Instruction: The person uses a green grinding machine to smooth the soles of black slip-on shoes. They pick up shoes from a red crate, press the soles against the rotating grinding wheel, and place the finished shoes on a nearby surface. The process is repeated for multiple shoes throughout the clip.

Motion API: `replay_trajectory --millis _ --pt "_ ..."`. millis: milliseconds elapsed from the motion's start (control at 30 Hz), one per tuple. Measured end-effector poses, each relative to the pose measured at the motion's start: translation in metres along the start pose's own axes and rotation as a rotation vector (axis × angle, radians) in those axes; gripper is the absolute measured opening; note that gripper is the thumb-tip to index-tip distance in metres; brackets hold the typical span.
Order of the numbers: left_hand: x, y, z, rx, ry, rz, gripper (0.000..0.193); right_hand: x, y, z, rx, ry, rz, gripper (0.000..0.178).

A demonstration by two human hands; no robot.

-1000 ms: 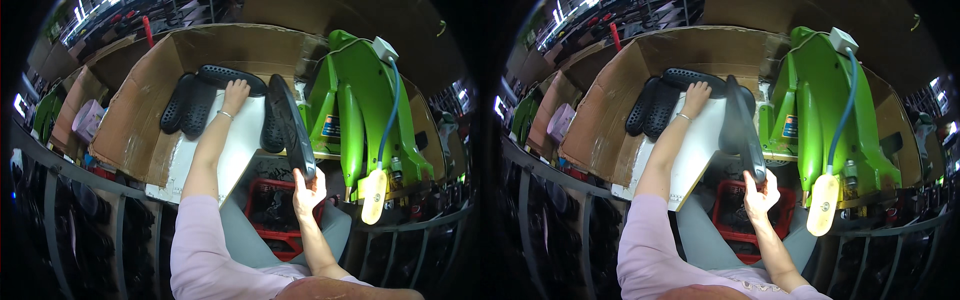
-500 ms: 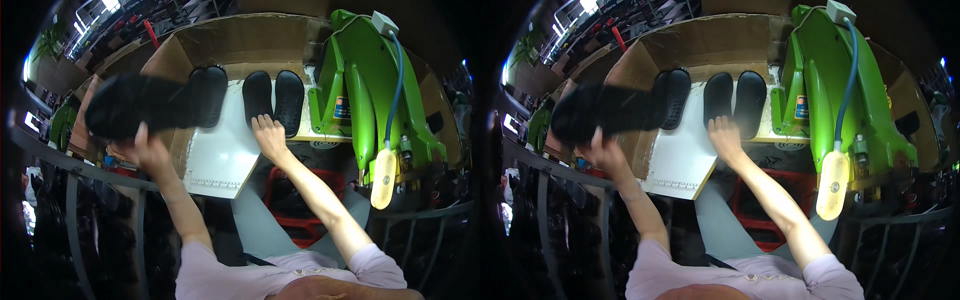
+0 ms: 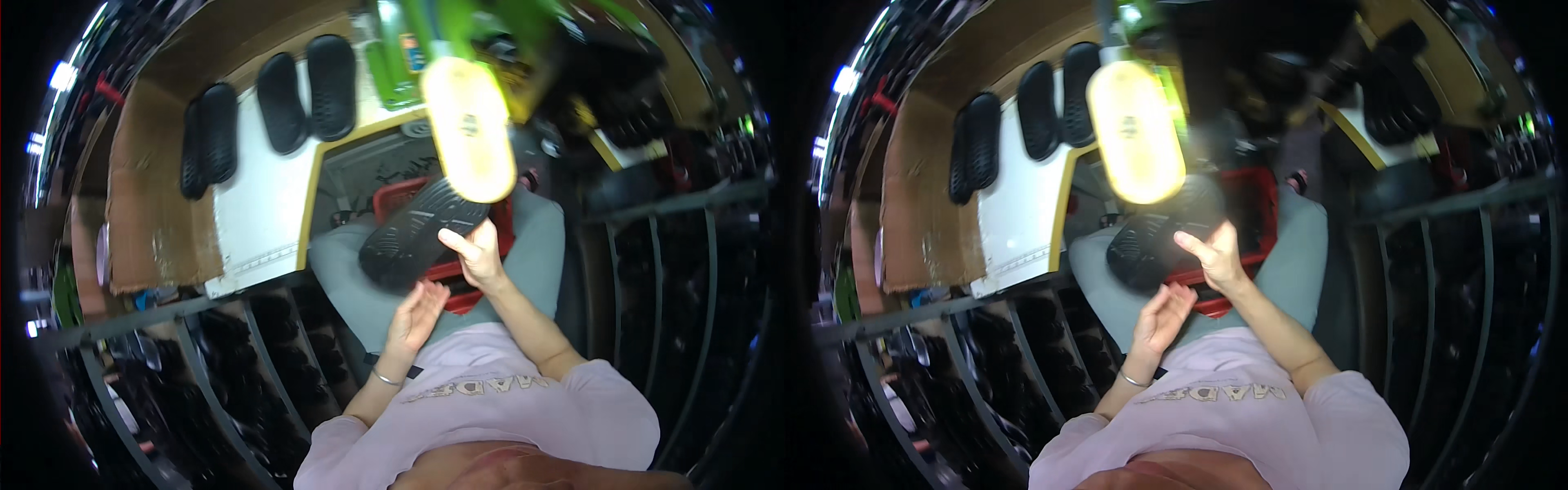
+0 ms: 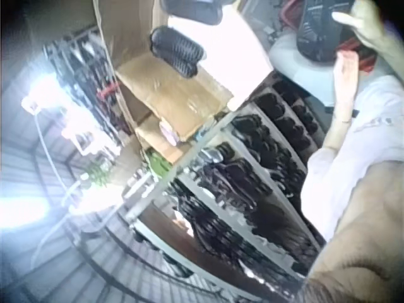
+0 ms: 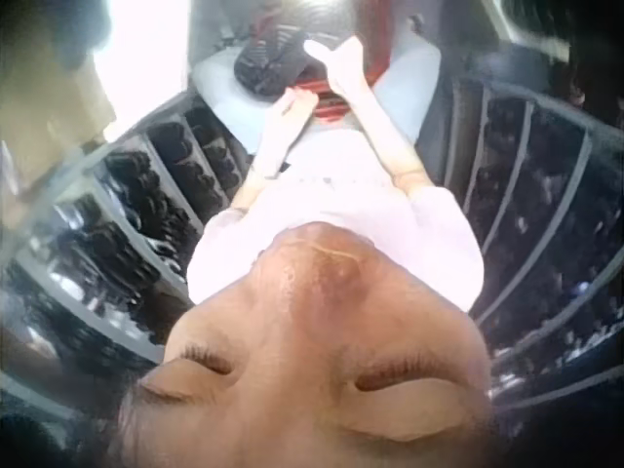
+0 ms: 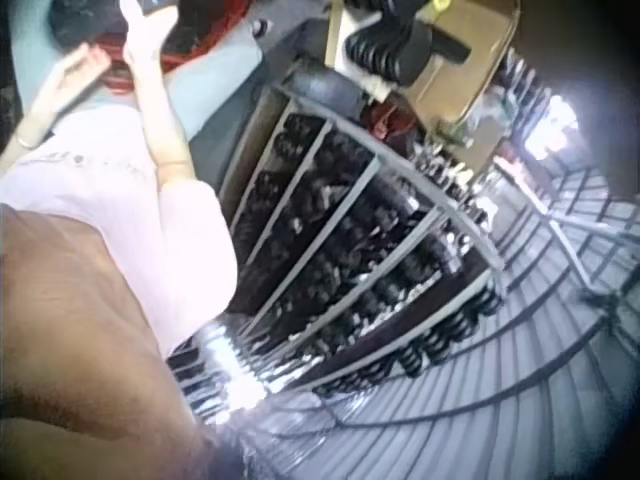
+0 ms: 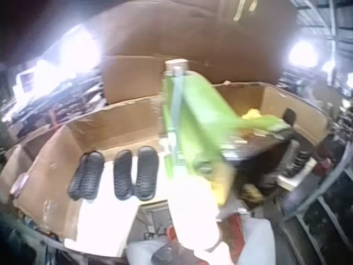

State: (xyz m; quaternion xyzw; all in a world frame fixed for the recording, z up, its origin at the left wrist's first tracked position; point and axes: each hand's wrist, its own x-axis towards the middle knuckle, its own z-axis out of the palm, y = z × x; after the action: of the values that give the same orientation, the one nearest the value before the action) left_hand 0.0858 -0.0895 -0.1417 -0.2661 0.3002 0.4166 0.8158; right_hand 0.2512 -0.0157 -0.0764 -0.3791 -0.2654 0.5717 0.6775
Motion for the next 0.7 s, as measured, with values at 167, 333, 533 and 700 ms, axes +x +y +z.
replay_trajectory --millis 167,333,533,700 --pt "-0.02 -0.034 0.059 1.026 -0.065 0.634 0.048 -0.011 -0.028 -0.068 -0.418 -0.144 -0.096 0.052" --pt "0.01 -0.028 0.161 1.463 -0.486 0.772 0.039 -0.006 -0.04 -0.076 -0.391 -0.229 -0.074 0.061" --pt "0.026 -0.061 0.201 1.5 -0.467 0.941 0.03 -0.014 0.045 -0.136 -0.261 -0.124 0.227 0.053" --pt "0.038 -0.061 0.193 1.219 -0.59 1.026 0.03 -0.039 0.056 -0.141 0.405 -0.078 0.361 0.051"
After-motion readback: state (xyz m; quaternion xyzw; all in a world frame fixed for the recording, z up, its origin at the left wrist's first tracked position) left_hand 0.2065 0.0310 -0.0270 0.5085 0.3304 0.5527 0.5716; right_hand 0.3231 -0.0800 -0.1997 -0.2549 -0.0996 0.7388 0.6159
